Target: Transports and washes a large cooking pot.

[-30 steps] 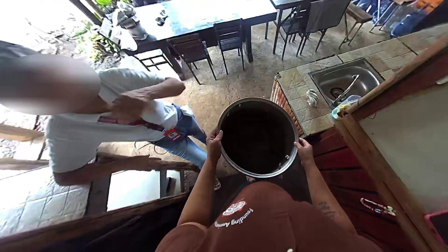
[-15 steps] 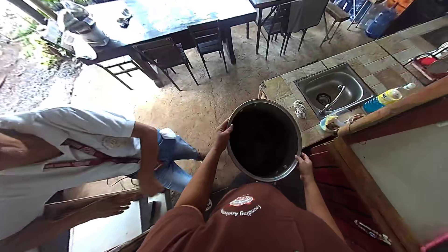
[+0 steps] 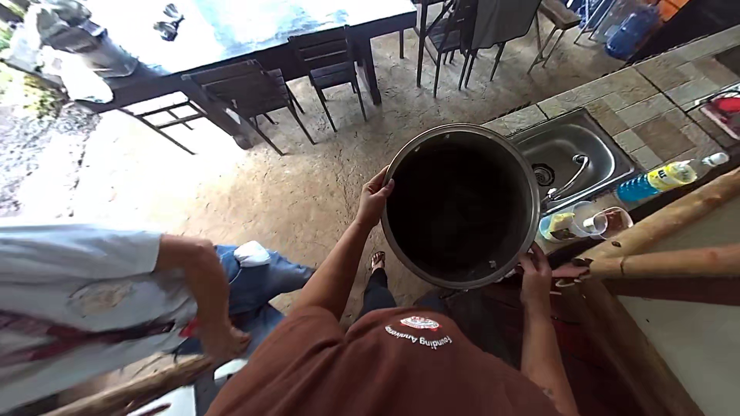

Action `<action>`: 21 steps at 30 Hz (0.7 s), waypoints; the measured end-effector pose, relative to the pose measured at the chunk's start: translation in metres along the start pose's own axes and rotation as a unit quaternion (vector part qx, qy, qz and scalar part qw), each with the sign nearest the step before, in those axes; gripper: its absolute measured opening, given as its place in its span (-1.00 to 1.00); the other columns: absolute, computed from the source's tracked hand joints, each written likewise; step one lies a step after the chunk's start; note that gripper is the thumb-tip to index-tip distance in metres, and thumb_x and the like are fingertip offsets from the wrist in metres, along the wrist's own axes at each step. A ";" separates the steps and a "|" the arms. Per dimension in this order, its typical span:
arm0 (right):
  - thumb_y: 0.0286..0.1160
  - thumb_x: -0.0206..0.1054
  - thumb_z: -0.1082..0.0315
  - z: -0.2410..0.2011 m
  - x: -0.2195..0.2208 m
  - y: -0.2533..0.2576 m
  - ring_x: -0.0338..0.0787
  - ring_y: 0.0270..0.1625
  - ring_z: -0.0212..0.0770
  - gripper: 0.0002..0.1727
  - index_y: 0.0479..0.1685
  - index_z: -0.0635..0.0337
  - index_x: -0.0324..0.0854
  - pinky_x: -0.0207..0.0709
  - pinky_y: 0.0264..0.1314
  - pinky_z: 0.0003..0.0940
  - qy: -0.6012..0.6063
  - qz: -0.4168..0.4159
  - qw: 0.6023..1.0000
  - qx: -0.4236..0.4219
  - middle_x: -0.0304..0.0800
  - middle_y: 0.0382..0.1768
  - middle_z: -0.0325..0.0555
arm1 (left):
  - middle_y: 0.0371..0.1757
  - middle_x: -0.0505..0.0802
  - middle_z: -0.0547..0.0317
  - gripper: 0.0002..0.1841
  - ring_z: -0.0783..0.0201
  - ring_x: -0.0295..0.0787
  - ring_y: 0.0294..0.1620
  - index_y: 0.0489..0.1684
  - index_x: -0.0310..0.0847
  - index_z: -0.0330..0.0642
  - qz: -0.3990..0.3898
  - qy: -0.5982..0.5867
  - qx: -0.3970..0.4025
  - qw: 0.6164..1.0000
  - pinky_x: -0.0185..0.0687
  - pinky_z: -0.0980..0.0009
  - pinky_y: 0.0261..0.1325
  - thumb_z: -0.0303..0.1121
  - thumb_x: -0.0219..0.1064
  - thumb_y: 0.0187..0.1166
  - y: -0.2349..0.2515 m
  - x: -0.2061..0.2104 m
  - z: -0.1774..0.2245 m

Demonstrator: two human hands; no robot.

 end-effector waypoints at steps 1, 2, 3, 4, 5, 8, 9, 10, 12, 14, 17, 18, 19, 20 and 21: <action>0.62 0.19 0.34 -0.001 0.009 0.008 0.74 -0.06 -0.37 -0.37 0.68 0.41 0.28 0.63 0.00 -0.44 0.000 0.001 1.000 -0.019 0.73 0.04 0.08 | 0.36 0.79 0.04 -0.55 0.43 0.77 0.22 0.62 0.38 -0.38 -0.006 0.006 0.002 1.000 0.67 0.39 0.35 -0.53 0.09 0.75 0.015 -0.003 -0.006; 0.62 0.18 0.34 -0.002 0.020 0.015 0.75 -0.02 -0.39 -0.37 0.67 0.44 0.28 0.64 0.05 -0.47 0.003 0.000 0.999 -0.038 0.74 0.09 0.09 | 0.35 0.79 0.05 -0.55 0.42 0.78 0.21 0.62 0.39 -0.35 -0.013 0.019 0.002 1.000 0.69 0.38 0.34 -0.50 0.10 0.77 0.029 -0.009 -0.011; 0.63 0.17 0.35 -0.004 0.032 0.021 0.76 0.03 -0.40 -0.36 0.68 0.47 0.26 0.64 0.11 -0.50 0.007 -0.005 0.999 -0.053 0.73 0.16 0.11 | 0.34 0.80 0.07 -0.55 0.42 0.79 0.19 0.64 0.40 -0.29 -0.022 0.041 0.000 0.999 0.71 0.35 0.32 -0.45 0.11 0.78 0.044 -0.018 -0.016; 0.64 0.17 0.36 -0.006 0.046 0.029 0.76 0.01 -0.41 -0.37 0.67 0.48 0.26 0.65 0.10 -0.51 0.012 -0.008 0.998 -0.064 0.74 0.14 0.09 | 0.33 0.81 0.13 -0.55 0.43 0.80 0.16 0.66 0.41 -0.18 -0.032 0.072 -0.007 0.997 0.72 0.34 0.27 -0.39 0.12 0.80 0.058 -0.029 -0.019; 0.63 0.15 0.36 -0.006 0.062 0.036 0.78 -0.02 -0.43 -0.38 0.67 0.47 0.27 0.67 0.06 -0.52 0.015 -0.013 0.997 -0.070 0.75 0.12 0.04 | 0.30 0.82 0.19 -0.55 0.45 0.81 0.11 0.66 0.43 -0.09 -0.043 0.098 -0.009 0.994 0.74 0.35 0.23 -0.36 0.13 0.81 0.074 -0.042 -0.022; 0.64 0.07 0.34 0.010 0.123 0.062 0.82 -0.03 -0.34 -0.39 0.68 0.38 0.26 0.75 -0.04 -0.41 0.050 -0.051 0.996 -0.057 0.75 0.16 -0.05 | 0.09 0.88 0.34 -0.62 0.53 0.83 -0.10 0.54 0.55 0.03 -0.076 0.150 0.020 0.986 0.79 0.45 0.01 -0.37 0.17 0.78 0.120 -0.091 -0.028; 0.67 0.04 0.35 0.020 0.149 0.069 0.85 -0.02 -0.32 -0.41 0.69 0.35 0.28 0.79 -0.02 -0.38 0.067 -0.061 0.995 -0.046 0.78 0.17 -0.07 | 0.06 0.89 0.34 -0.64 0.51 0.84 -0.11 0.49 0.59 0.01 -0.081 0.150 0.027 0.985 0.81 0.44 -0.02 -0.37 0.18 0.77 0.136 -0.110 -0.032; 0.69 0.02 0.36 0.026 0.176 0.076 0.87 -0.02 -0.29 -0.44 0.68 0.32 0.31 0.80 -0.02 -0.35 0.085 -0.065 0.994 -0.034 0.80 0.17 -0.06 | 0.03 0.90 0.33 -0.66 0.49 0.85 -0.11 0.44 0.62 -0.03 -0.078 0.138 0.034 0.987 0.83 0.42 -0.03 -0.39 0.19 0.75 0.154 -0.126 -0.036; 0.75 -0.01 0.37 0.035 0.228 0.085 0.85 -0.01 -0.27 -0.46 0.69 0.31 0.30 0.77 -0.01 -0.34 0.099 -0.067 0.993 0.003 0.78 0.21 0.00 | -0.04 0.90 0.34 -0.69 0.50 0.85 -0.14 0.34 0.67 -0.11 -0.054 0.112 0.035 0.992 0.83 0.44 -0.06 -0.41 0.22 0.69 0.181 -0.153 -0.046; 0.76 0.02 0.38 0.036 0.280 0.102 0.82 0.01 -0.25 -0.46 0.71 0.31 0.26 0.73 0.02 -0.32 0.113 -0.073 0.990 0.036 0.72 0.26 0.07 | -0.05 0.91 0.33 -0.67 0.50 0.86 -0.14 0.31 0.68 -0.16 -0.026 0.099 0.045 0.994 0.84 0.45 -0.07 -0.46 0.26 0.61 0.204 -0.187 -0.050; 0.75 0.13 0.33 0.033 0.345 0.146 0.82 0.03 -0.19 -0.47 0.68 0.26 0.33 0.73 0.03 -0.25 0.127 -0.114 0.984 0.047 0.75 0.23 0.10 | -0.06 0.88 0.37 -0.67 0.54 0.83 -0.13 0.28 0.64 -0.22 0.005 0.126 0.073 0.989 0.81 0.49 -0.03 -0.49 0.23 0.58 0.246 -0.228 -0.036; 0.76 0.14 0.33 0.027 0.365 0.162 0.82 0.02 -0.17 -0.48 0.67 0.25 0.35 0.72 0.03 -0.23 0.138 -0.128 0.981 0.051 0.75 0.21 0.11 | -0.06 0.87 0.40 -0.68 0.57 0.81 -0.12 0.29 0.64 -0.21 0.017 0.143 0.074 0.987 0.79 0.51 -0.02 -0.48 0.22 0.61 0.264 -0.236 -0.027; 0.76 0.15 0.33 0.020 0.383 0.177 0.81 0.02 -0.16 -0.48 0.67 0.24 0.37 0.70 0.04 -0.22 0.149 -0.138 0.978 0.053 0.75 0.21 0.11 | -0.04 0.86 0.43 -0.68 0.61 0.79 -0.12 0.31 0.63 -0.20 0.029 0.160 0.075 0.984 0.76 0.54 0.00 -0.48 0.22 0.62 0.282 -0.241 -0.017; 0.76 0.15 0.34 0.012 0.400 0.192 0.80 0.01 -0.17 -0.49 0.66 0.23 0.37 0.68 0.04 -0.24 0.155 -0.143 0.976 0.053 0.75 0.19 0.11 | -0.04 0.84 0.46 -0.69 0.64 0.78 -0.11 0.31 0.62 -0.19 0.030 0.174 0.083 0.981 0.75 0.57 0.01 -0.50 0.21 0.64 0.302 -0.244 -0.008; 0.77 0.15 0.34 0.005 0.415 0.206 0.79 0.02 -0.17 -0.48 0.67 0.24 0.36 0.67 0.06 -0.24 0.163 -0.144 0.975 0.053 0.75 0.21 0.12 | -0.03 0.84 0.47 -0.68 0.65 0.77 -0.10 0.31 0.61 -0.19 0.026 0.182 0.098 0.978 0.74 0.59 0.02 -0.52 0.22 0.63 0.324 -0.245 0.000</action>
Point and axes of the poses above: each hand's wrist, its own y-axis towards the middle knuckle, its own x-axis out of the palm, z = x × y, the point moved 3 cm from there along y, towards the middle knuckle
